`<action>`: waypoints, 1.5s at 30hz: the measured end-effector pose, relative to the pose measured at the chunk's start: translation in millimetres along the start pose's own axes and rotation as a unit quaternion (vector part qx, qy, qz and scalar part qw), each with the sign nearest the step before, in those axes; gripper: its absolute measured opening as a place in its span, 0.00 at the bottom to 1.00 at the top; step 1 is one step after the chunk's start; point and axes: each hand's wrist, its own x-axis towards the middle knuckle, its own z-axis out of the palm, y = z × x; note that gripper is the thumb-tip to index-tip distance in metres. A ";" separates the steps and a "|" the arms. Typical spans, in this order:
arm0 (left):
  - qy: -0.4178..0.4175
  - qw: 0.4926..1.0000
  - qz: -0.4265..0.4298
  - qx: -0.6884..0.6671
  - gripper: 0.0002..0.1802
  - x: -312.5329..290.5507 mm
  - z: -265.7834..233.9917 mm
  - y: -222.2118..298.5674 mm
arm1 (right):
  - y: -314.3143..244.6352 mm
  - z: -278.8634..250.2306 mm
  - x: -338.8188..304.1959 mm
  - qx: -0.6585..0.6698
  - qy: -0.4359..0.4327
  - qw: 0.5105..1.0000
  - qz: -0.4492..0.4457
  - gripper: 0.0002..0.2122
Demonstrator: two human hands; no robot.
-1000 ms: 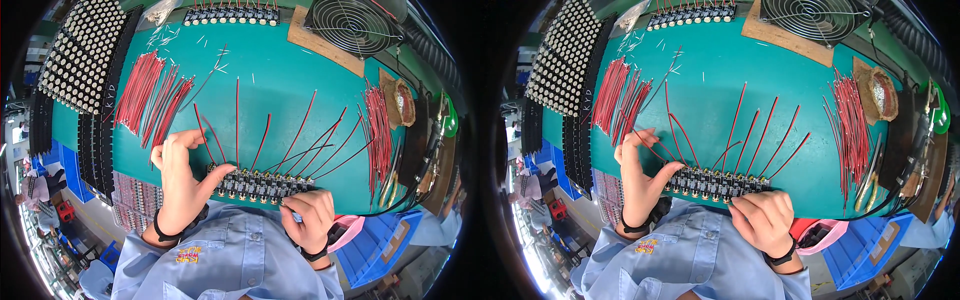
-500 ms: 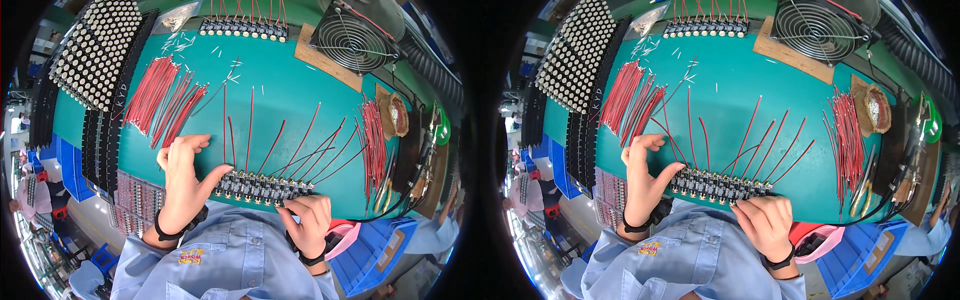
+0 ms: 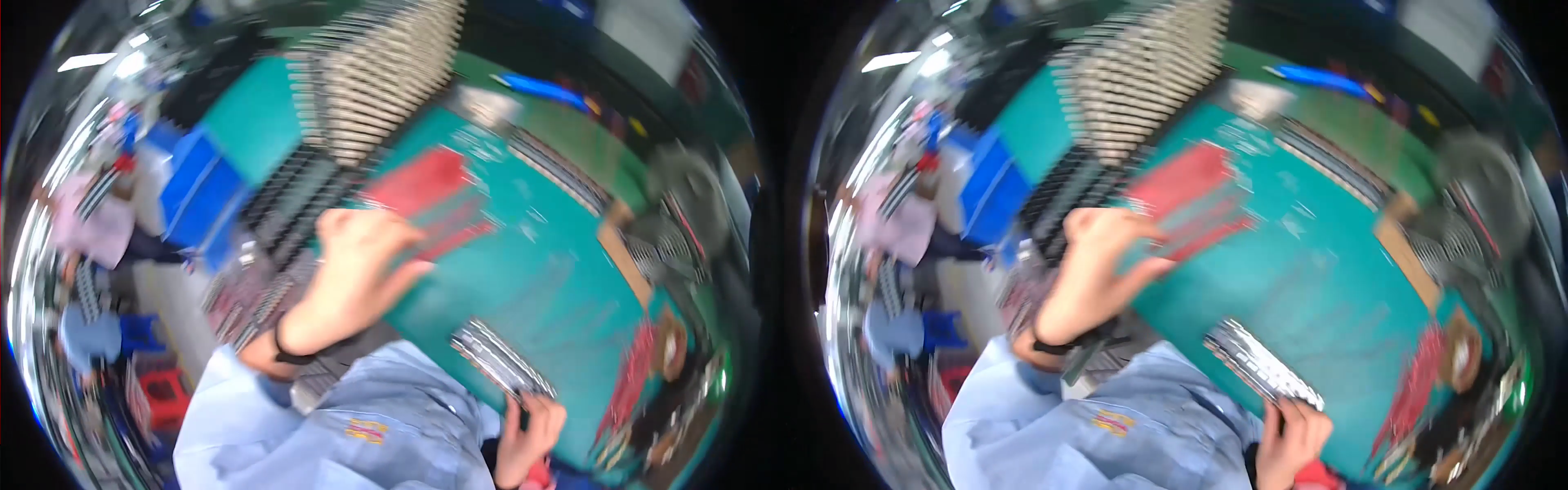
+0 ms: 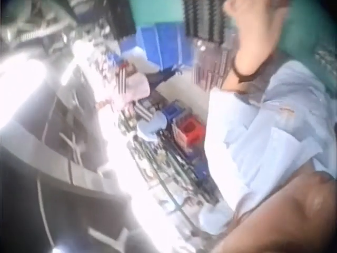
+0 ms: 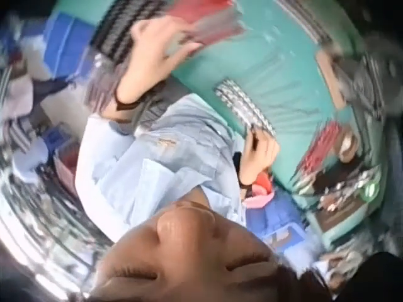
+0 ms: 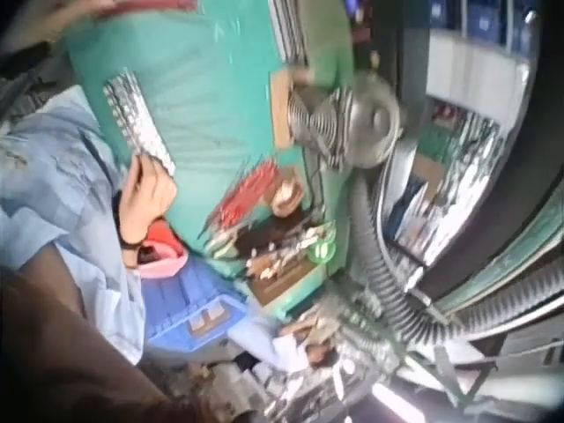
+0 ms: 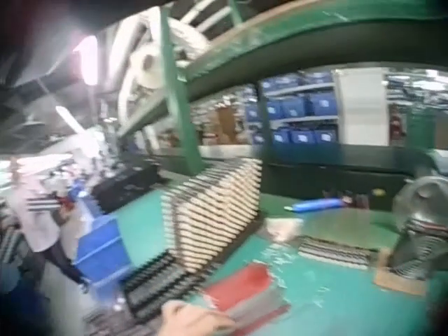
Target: The person picks up red wires and inserts them into a circuit board by hand. They then remove small white components from a bag and insert them into the board before picking up more red wires to continue the assembly.
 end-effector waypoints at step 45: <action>-0.209 0.976 0.023 0.064 0.12 176.3 114.9 -78.2 | 6.7 -17.3 7.1 0.058 0.110 0.991 0.047 0.02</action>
